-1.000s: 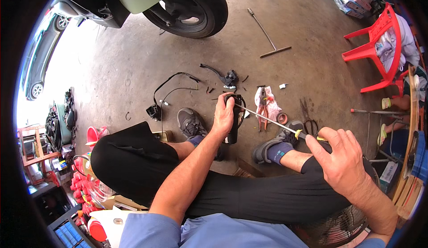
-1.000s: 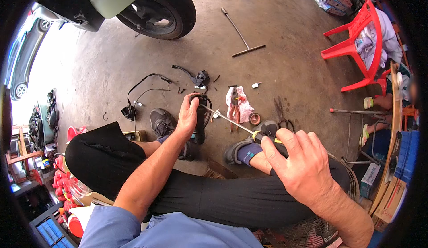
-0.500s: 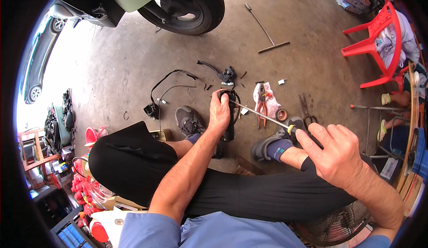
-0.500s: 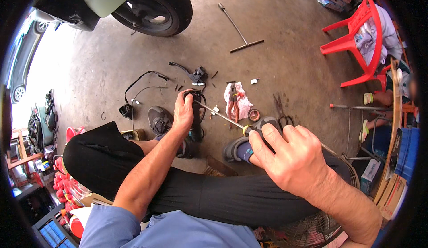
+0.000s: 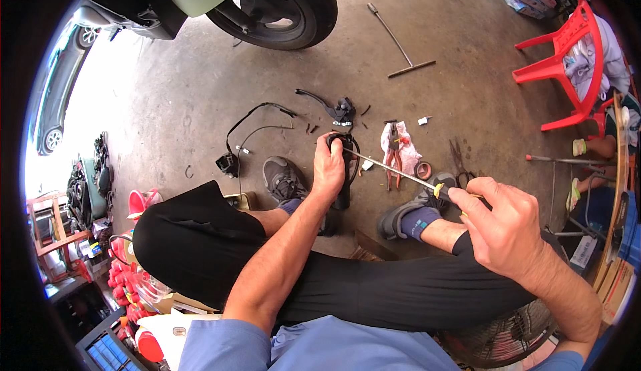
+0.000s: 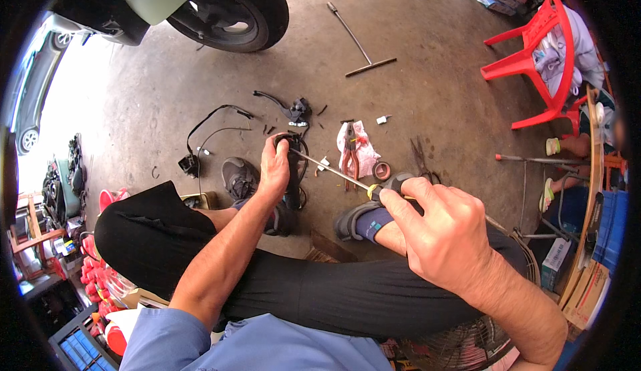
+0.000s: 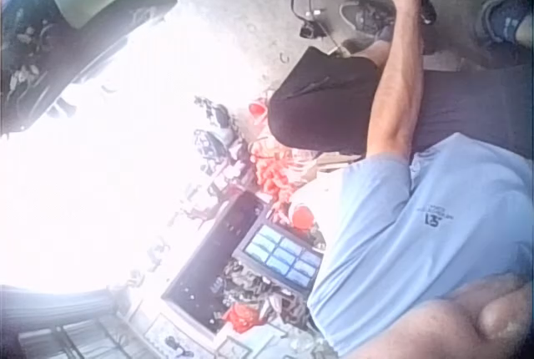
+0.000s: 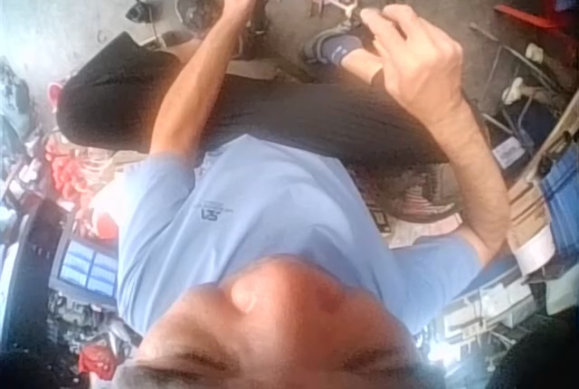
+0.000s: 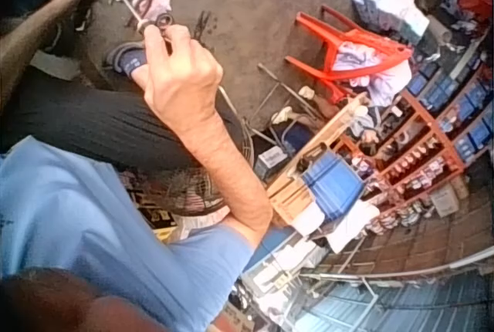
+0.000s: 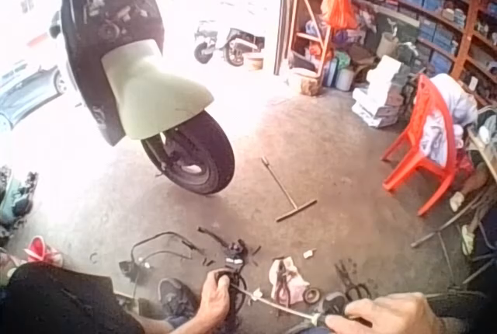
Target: The person is assembling and fixing a motorcycle throttle housing and cable.
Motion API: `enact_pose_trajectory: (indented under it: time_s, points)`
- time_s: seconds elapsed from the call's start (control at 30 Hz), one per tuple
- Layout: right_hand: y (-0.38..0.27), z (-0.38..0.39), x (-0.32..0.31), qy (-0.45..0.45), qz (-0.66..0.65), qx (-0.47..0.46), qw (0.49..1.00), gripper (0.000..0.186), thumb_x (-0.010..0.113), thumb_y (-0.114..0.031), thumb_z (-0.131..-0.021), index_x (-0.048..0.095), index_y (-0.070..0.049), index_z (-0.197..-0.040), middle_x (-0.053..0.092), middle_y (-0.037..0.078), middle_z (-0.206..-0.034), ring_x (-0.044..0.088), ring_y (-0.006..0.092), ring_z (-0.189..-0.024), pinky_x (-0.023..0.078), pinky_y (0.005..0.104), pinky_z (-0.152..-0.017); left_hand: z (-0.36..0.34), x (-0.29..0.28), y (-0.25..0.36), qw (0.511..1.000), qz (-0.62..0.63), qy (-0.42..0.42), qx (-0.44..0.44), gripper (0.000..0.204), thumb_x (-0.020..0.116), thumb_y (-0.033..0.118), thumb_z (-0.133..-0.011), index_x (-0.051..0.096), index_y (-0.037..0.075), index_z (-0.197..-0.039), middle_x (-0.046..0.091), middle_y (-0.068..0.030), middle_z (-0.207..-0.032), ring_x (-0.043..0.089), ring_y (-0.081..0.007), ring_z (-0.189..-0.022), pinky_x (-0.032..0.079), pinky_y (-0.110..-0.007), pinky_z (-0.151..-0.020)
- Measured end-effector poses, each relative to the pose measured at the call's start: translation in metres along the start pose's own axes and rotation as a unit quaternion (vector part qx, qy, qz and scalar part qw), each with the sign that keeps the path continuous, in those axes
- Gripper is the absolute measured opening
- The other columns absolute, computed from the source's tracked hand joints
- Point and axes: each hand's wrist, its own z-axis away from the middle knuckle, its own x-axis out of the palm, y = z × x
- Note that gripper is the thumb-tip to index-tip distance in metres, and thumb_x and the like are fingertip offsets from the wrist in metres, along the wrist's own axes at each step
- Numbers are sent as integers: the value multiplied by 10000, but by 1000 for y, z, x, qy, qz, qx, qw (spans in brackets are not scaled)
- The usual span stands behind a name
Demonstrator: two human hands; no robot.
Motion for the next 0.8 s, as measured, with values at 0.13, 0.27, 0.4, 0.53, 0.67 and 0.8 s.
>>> enact_pose_trajectory:
  time_s: [0.13,0.27,0.4,0.53,0.67,0.8]
  points:
    - [1,-1,-1,-8,10,-5,1000,421,801,-193,-669,676,6,-1019,616,116,-905,631,261,-639,506,366,-566,4,0,12,1000,-9,-6,-23,299,461,203,-1034,521,-29,-1212,618,-140,-962,645,-209,-794,546,-345,-706]
    - [0,-1,2,-1,-19,10,1000,382,777,-142,-681,674,6,-1018,615,118,-911,646,264,-661,515,369,-576,-1,-3,-4,999,-38,9,8,299,458,201,-1033,521,-31,-1211,619,-144,-963,648,-216,-804,548,-351,-717]
    - [0,1,4,0,-47,34,998,348,725,-56,-687,671,2,-1026,614,119,-916,659,272,-686,526,374,-590,-3,-1,-10,999,-30,17,7,313,467,215,-1029,524,-30,-1214,622,-150,-966,645,-221,-814,546,-362,-735]
    - [-1,0,5,4,-68,52,996,349,713,-38,-688,666,1,-1032,611,117,-908,662,277,-692,530,377,-595,-6,-3,-16,999,-32,16,-19,319,476,225,-1024,533,-29,-1208,630,-158,-980,646,-232,-837,535,-371,-767]
    - [-1,0,4,-4,-62,54,997,345,710,-36,-692,663,0,-1031,612,117,-909,664,280,-697,533,380,-601,-5,-2,-11,998,-51,22,11,319,485,231,-1021,539,-26,-1203,638,-162,-985,648,-241,-854,525,-372,-785]
    - [0,-1,6,1,-70,57,996,334,707,-34,-699,663,0,-1028,615,117,-909,665,285,-700,536,383,-609,-3,-2,-7,999,-43,24,-16,320,488,233,-1018,543,-21,-1204,641,-157,-976,648,-241,-860,520,-372,-786]
